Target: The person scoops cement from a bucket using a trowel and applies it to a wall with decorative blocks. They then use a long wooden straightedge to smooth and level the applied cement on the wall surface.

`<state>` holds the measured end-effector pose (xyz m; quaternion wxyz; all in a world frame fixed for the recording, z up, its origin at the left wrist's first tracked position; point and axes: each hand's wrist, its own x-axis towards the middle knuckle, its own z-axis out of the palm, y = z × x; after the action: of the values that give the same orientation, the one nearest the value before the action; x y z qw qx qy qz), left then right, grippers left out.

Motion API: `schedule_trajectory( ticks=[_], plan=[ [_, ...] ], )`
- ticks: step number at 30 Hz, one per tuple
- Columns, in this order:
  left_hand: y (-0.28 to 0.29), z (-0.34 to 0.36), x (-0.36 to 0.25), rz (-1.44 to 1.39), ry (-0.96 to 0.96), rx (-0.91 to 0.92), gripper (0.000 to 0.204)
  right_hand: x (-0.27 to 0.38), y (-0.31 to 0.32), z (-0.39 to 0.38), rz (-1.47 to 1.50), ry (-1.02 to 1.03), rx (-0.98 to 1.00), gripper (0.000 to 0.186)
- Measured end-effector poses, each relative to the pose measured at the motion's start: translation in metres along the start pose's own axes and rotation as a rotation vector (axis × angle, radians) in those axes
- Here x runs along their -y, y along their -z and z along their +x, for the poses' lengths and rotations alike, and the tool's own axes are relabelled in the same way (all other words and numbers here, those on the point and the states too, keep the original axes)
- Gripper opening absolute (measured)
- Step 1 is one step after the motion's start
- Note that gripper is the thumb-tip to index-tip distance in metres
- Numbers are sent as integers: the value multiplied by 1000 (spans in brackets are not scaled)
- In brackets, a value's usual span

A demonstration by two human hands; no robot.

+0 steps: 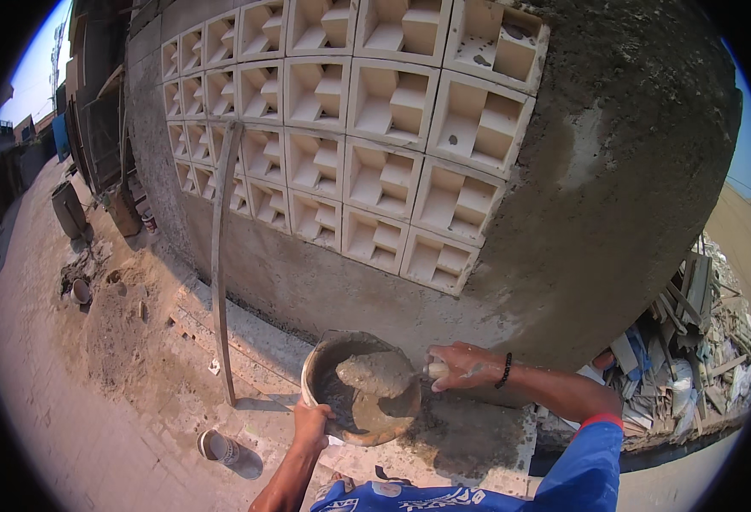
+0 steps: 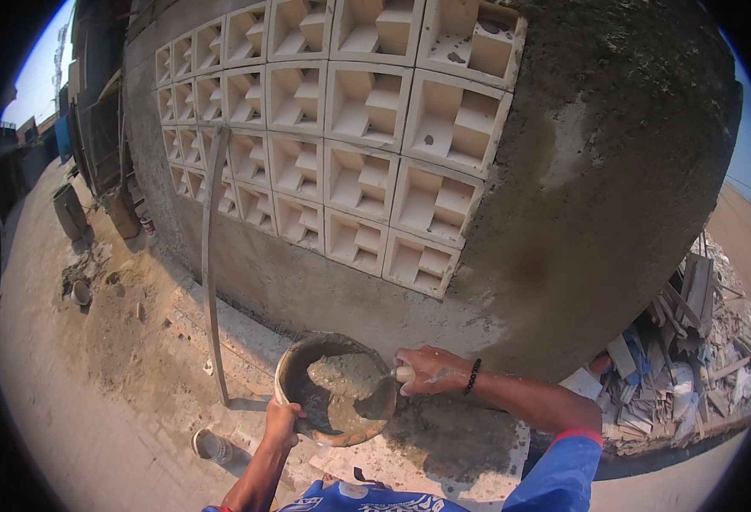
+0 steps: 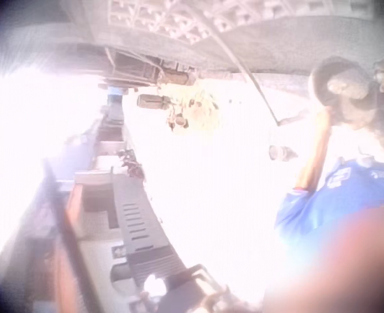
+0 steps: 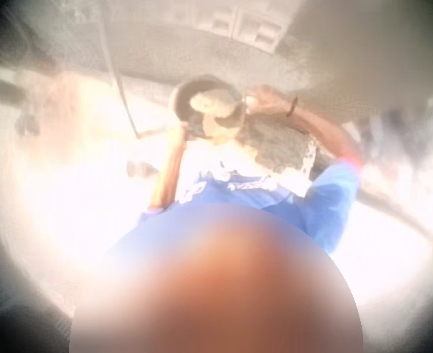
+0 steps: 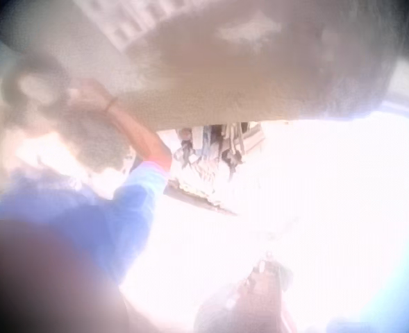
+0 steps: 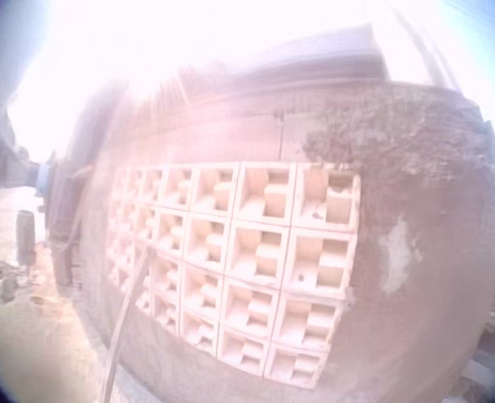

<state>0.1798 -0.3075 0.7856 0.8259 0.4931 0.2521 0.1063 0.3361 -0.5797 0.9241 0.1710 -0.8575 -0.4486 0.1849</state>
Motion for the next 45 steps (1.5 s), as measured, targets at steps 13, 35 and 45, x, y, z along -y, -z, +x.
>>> schedule_trajectory(
  ticks=[13,35,45],
  plan=[
    [13,6,31,85,-46,-226,52,176,308,-24,-311,147,-434,38],
    [38,-16,94,4,15,-281,59,63,447,-108,-127,-122,-1241,41],
    [26,-8,31,136,72,-81,54,39,19,-3,-684,-61,-28,26]
  ],
)
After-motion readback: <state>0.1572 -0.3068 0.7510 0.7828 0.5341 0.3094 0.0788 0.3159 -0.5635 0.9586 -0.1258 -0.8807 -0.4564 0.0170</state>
